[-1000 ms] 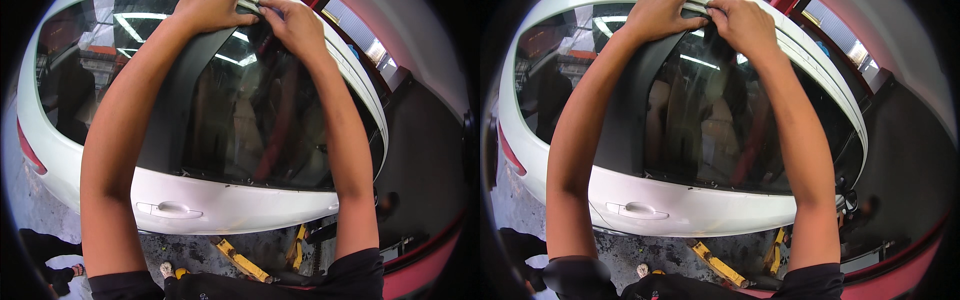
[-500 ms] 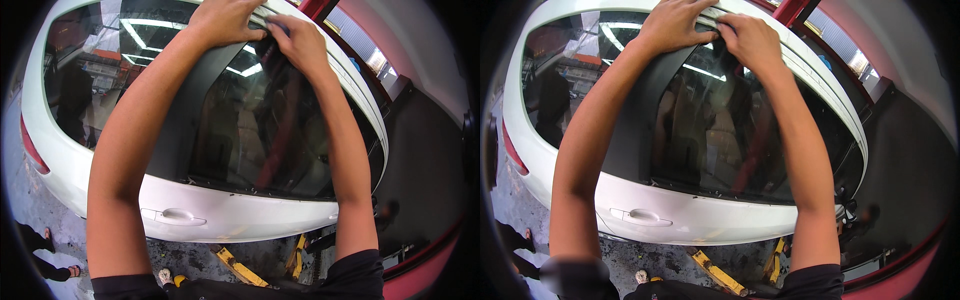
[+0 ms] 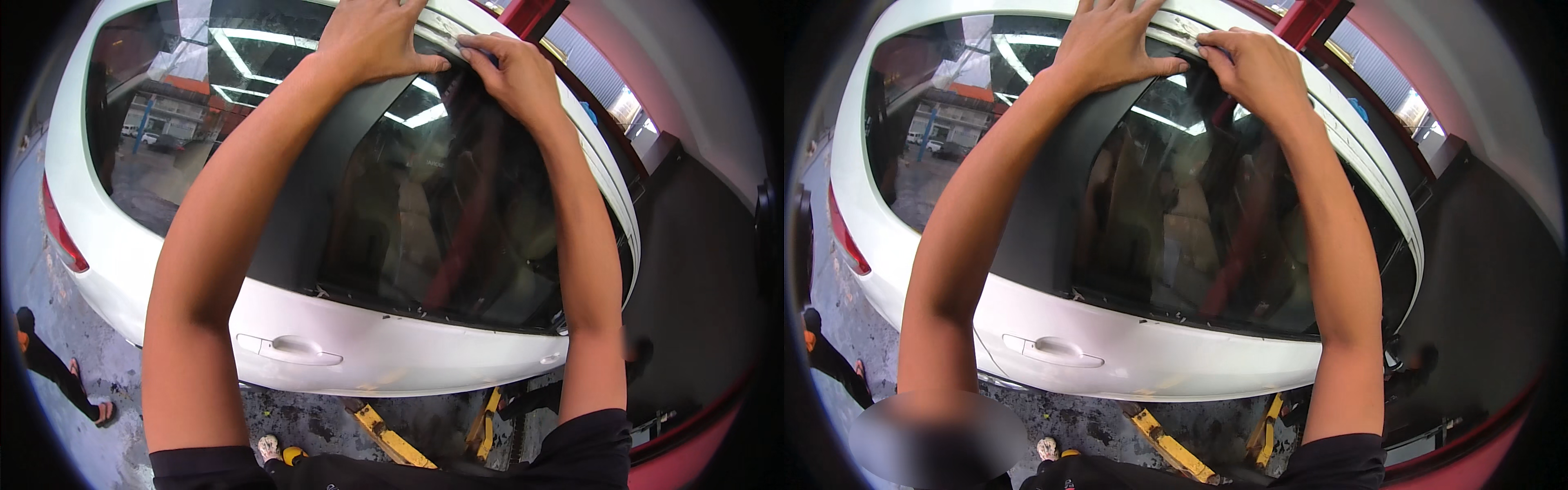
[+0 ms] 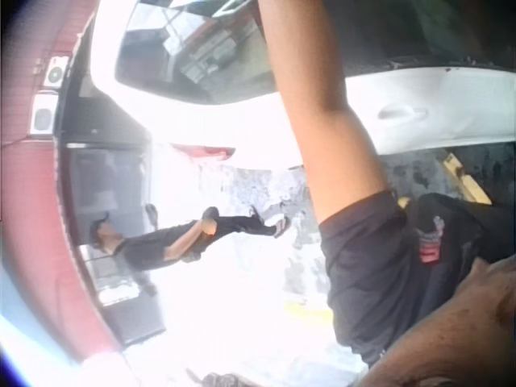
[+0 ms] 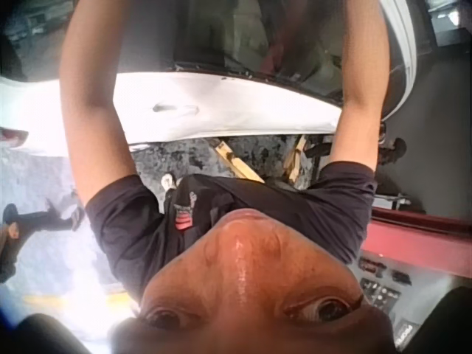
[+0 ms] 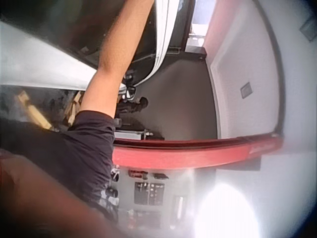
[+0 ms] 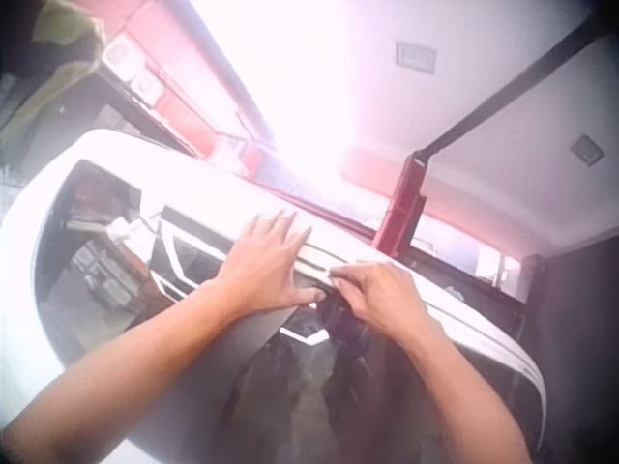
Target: The person applies a tint film to the rear side window of a white car using a blue squeegee tool. They smooth the film along the top edge and then move to the front side window to continue the application.
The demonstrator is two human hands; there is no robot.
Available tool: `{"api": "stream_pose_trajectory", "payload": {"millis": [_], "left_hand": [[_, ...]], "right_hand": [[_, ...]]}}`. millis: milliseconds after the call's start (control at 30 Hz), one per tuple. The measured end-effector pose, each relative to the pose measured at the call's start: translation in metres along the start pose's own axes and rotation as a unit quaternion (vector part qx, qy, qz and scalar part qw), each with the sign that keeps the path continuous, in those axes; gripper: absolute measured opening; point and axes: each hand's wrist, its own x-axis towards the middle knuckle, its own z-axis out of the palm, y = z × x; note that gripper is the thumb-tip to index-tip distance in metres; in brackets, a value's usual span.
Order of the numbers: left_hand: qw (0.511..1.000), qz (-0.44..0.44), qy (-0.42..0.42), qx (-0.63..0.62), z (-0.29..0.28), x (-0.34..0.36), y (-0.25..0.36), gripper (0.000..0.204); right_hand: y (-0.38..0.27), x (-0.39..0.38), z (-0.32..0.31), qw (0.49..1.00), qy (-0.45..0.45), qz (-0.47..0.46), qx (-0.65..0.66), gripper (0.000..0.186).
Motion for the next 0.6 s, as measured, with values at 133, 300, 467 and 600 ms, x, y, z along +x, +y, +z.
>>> {"api": "stream_pose_trajectory", "payload": {"millis": [133, 300, 467, 600], "left_hand": [[0.994, -0.068, -0.088, -0.016, -0.011, -0.009, 0.024, 0.111], [0.998, -0.041, -0.012, 0.044, 0.0, -0.006, 0.005, 0.113], [0.996, -0.078, -0.039, 0.019, -0.009, -0.013, 0.009, 0.116], [0.996, -0.071, -0.032, 0.051, -0.009, -0.016, 0.007, 0.119]], "right_hand": [[-0.007, 0.006, 0.011, 1.0, 0.023, 0.013, 0.013, 0.028], [-0.013, 0.008, -0.016, 0.999, -0.02, -0.039, 0.023, 0.026], [-0.001, 0.013, -0.001, 0.999, -0.026, -0.018, 0.005, 0.028], [0.001, 0.01, 0.007, 1.0, 0.004, -0.024, 0.018, 0.028]]}}
